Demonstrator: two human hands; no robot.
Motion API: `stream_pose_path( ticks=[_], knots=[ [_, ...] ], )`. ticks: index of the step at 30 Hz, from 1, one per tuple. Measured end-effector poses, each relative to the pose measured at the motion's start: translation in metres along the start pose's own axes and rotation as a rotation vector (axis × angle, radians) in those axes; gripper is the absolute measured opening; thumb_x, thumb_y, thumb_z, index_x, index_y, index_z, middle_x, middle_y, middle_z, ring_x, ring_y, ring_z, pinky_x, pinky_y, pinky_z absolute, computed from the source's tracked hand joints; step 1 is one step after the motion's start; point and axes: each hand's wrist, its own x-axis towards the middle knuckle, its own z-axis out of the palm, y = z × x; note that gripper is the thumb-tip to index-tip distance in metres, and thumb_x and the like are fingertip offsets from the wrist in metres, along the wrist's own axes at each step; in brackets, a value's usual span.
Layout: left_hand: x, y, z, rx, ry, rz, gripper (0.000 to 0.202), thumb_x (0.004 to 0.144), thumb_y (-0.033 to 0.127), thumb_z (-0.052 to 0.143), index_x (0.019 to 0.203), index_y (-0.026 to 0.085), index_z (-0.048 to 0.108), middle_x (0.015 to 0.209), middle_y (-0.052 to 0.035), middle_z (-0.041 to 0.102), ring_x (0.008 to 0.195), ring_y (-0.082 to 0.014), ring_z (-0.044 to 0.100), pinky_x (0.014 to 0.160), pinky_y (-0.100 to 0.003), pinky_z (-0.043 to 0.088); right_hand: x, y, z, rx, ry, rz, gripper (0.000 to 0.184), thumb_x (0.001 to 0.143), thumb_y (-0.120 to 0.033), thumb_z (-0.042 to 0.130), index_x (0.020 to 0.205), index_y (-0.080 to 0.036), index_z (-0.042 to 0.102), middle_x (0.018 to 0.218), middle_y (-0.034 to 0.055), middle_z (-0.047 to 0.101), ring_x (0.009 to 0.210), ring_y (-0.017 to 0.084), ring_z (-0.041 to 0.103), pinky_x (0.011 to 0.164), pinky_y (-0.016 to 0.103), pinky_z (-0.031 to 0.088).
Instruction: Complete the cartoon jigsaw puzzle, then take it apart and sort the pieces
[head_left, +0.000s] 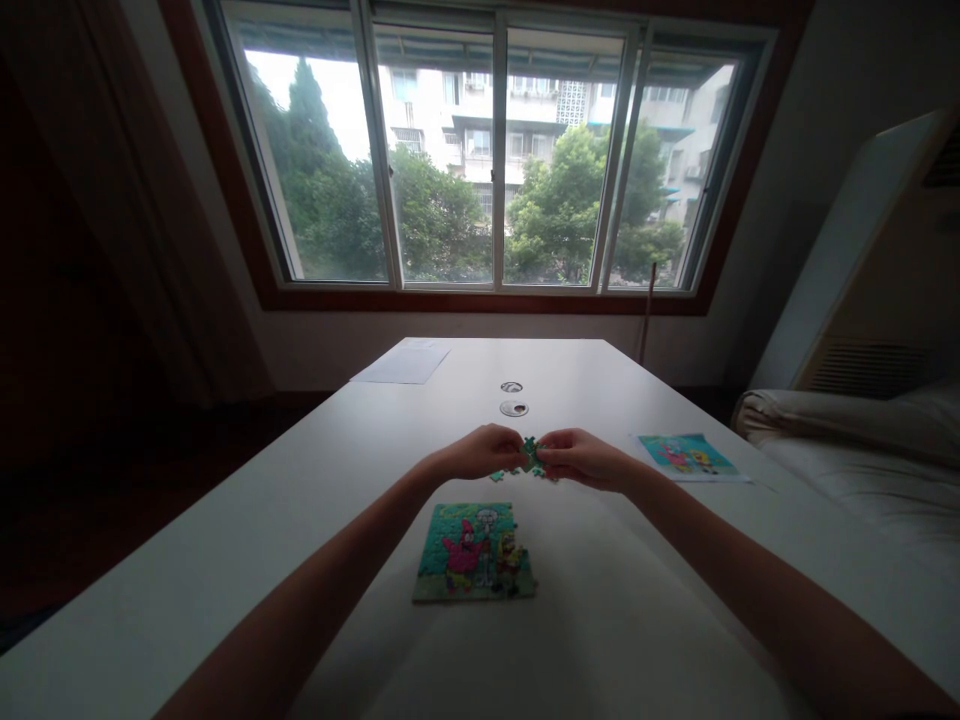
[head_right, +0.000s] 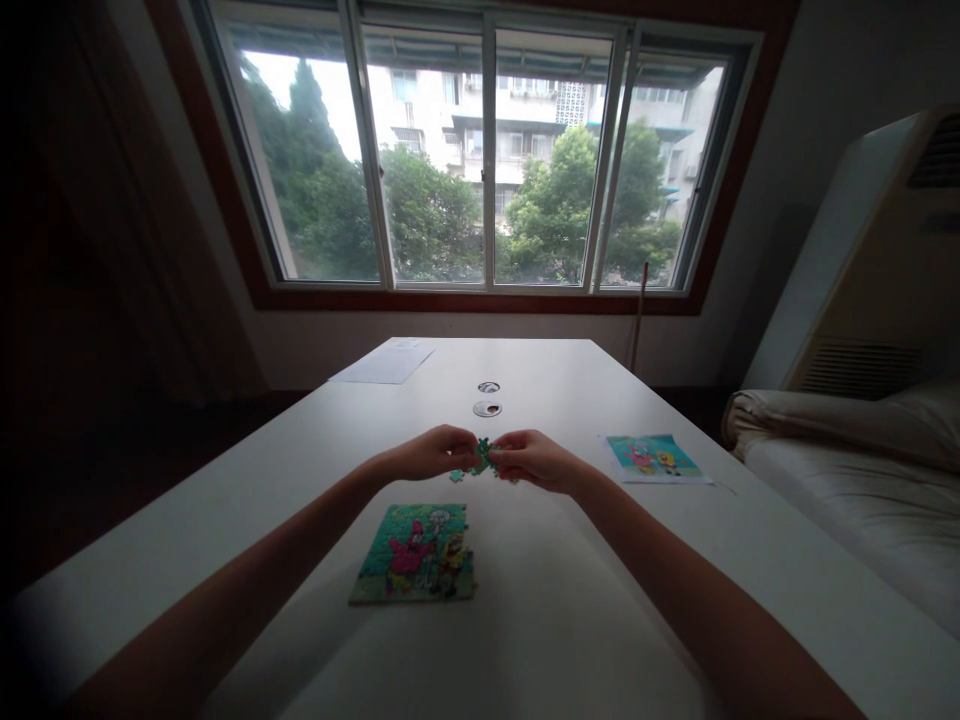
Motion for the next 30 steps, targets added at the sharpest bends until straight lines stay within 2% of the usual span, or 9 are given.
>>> stream_pose_path(
  ticks=[7,11,13,16,19,22,25,27,30],
  knots=[
    [0.000,0.003,-0.003,0.058,0.061,0.108,0.020,0.081,0.031,0.050,0.080,0.012,0.058,0.067,0.0002,0.058,0.059,-0.0086,0.050,0.051,-0.018,0.037,-0.001,-0.001,-0.001,0.304,-0.064,0.126,0.021,0.069,-0.019,0.068,0.085,-0.010,0.058,0.075,0.0016,0.060,0.061,0.006,0.058,0.064,0.018,0.048],
    [-0.001,0.004,-0.005,0.083,0.054,0.150,0.018,0.081,0.028,0.050,0.080,0.012,0.058,0.068,-0.0008,0.060,0.059,-0.0088,0.051,0.051,-0.018,0.037,-0.001,0.000,-0.001,0.340,-0.105,0.143,0.024,0.067,-0.020,0.069,0.086,-0.010,0.059,0.076,0.0010,0.060,0.061,0.005,0.057,0.067,0.018,0.048],
    [-0.003,0.004,-0.006,0.089,0.002,0.135,0.017,0.080,0.026,0.049,0.081,0.012,0.058,0.068,-0.0012,0.061,0.060,-0.0091,0.053,0.052,-0.018,0.037,0.000,0.003,0.001,0.252,-0.079,0.120,0.026,0.064,-0.023,0.071,0.084,-0.010,0.059,0.074,0.0009,0.060,0.059,0.005,0.056,0.065,0.018,0.047],
    [-0.006,0.002,-0.007,0.102,-0.096,0.076,0.014,0.079,0.022,0.048,0.080,0.012,0.058,0.067,-0.0011,0.061,0.058,-0.0091,0.054,0.052,-0.018,0.038,0.004,0.006,0.008,-0.057,0.037,-0.009,0.026,0.062,-0.028,0.071,0.078,-0.010,0.061,0.065,-0.0004,0.059,0.054,0.006,0.052,0.055,0.019,0.043],
    [-0.006,0.001,-0.008,0.227,-0.034,0.069,0.013,0.077,0.022,0.050,0.074,0.012,0.059,0.061,0.0003,0.058,0.053,-0.0081,0.049,0.049,-0.019,0.034,0.005,0.006,0.015,-0.289,0.179,-0.144,0.025,0.063,-0.030,0.069,0.075,-0.010,0.061,0.056,-0.0017,0.056,0.050,0.007,0.049,0.046,0.019,0.038],
    [-0.003,0.000,-0.008,0.268,0.099,0.110,0.016,0.078,0.026,0.050,0.076,0.013,0.059,0.063,0.0004,0.057,0.055,-0.0082,0.047,0.051,-0.019,0.034,0.003,0.000,0.018,-0.087,0.152,-0.104,0.021,0.065,-0.028,0.069,0.075,-0.011,0.060,0.060,-0.0016,0.056,0.049,0.005,0.049,0.047,0.018,0.040],
    [0.000,-0.002,-0.008,0.141,0.122,0.129,0.020,0.082,0.030,0.047,0.083,0.013,0.059,0.070,-0.0003,0.059,0.062,-0.0093,0.049,0.056,-0.020,0.038,0.000,-0.004,0.015,0.273,0.010,0.041,0.015,0.069,-0.020,0.066,0.079,-0.011,0.059,0.065,-0.0013,0.057,0.052,0.004,0.052,0.056,0.017,0.046],
    [0.000,-0.002,-0.007,0.118,0.125,0.139,0.020,0.083,0.030,0.046,0.085,0.014,0.058,0.072,-0.0004,0.059,0.064,-0.0098,0.050,0.058,-0.020,0.040,-0.001,-0.005,0.013,0.422,-0.043,0.103,0.009,0.074,-0.014,0.061,0.082,-0.011,0.058,0.066,-0.0009,0.057,0.056,0.004,0.054,0.061,0.016,0.048],
    [0.000,0.000,-0.005,0.280,0.191,0.152,0.016,0.083,0.026,0.047,0.084,0.015,0.058,0.076,-0.0018,0.059,0.068,-0.0116,0.052,0.062,-0.022,0.040,0.000,-0.004,0.012,0.496,-0.026,0.148,0.003,0.078,-0.009,0.054,0.080,-0.009,0.056,0.066,0.0000,0.058,0.057,0.004,0.055,0.062,0.015,0.048]
  ],
)
